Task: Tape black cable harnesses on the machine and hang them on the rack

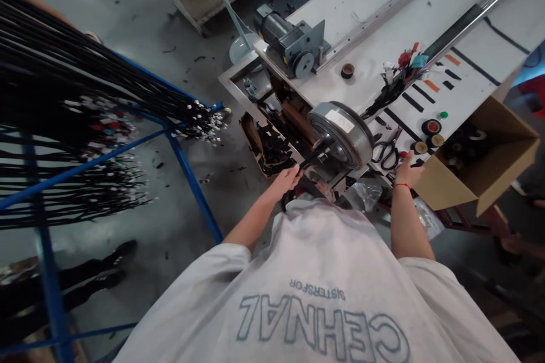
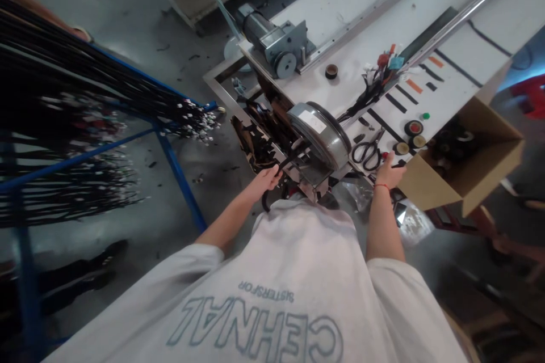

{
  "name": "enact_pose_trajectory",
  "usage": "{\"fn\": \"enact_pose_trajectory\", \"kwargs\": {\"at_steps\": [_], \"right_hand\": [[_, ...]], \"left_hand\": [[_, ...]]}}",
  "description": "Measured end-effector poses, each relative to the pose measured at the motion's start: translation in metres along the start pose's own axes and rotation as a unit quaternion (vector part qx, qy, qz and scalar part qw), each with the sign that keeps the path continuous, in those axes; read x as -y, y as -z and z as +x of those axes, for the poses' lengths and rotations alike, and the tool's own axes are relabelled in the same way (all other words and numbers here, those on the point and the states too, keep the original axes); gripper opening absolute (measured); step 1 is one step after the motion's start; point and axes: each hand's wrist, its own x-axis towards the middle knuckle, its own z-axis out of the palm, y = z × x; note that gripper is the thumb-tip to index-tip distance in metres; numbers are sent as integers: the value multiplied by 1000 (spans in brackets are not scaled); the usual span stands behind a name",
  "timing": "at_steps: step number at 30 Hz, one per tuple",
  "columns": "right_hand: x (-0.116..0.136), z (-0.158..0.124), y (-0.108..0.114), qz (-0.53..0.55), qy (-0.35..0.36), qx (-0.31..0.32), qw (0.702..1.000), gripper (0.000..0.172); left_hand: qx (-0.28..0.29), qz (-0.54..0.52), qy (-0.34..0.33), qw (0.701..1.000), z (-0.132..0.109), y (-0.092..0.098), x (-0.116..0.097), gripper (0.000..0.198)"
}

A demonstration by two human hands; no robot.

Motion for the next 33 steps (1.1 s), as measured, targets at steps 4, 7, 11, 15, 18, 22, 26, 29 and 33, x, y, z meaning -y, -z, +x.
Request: {"fn": "enact_pose_trajectory", "kwargs": {"at_steps": [4, 7, 11, 15, 18, 22, 26, 29, 33], "right_hand": [[3, -1, 2, 0, -6, 1, 1000, 77], [5, -4, 4, 9, -7, 1, 1000, 76], [7, -6, 6, 17, -13, 5, 1000, 74], [7, -6, 7, 8, -11, 17, 1000, 75], [7, -5, 8, 24, -33, 19, 999, 75], [6, -6, 9, 46, -27, 20, 998, 75], [5, -6, 8, 49, -20, 23, 998, 74], [4, -6, 7, 53, -14, 20, 998, 75], [3, -5, 6, 49, -14, 26, 998, 74]], "left_hand": [[24, -24, 4, 999, -4, 4, -11, 66], [20, -4, 4, 1000, -6, 1, -13, 64], [83, 13, 4, 996, -5, 11, -3, 53], [221, 152, 71, 961, -16, 38, 28, 48], [89, 241, 36, 966, -43, 49, 58, 46], [-127, 245, -74, 958, -84, 41, 75, 43], [-180, 234, -103, 950, -95, 23, 58, 45], [-190, 236, -111, 947, -87, 15, 41, 45], [-188, 243, -129, 943, -72, 9, 29, 43]]}}
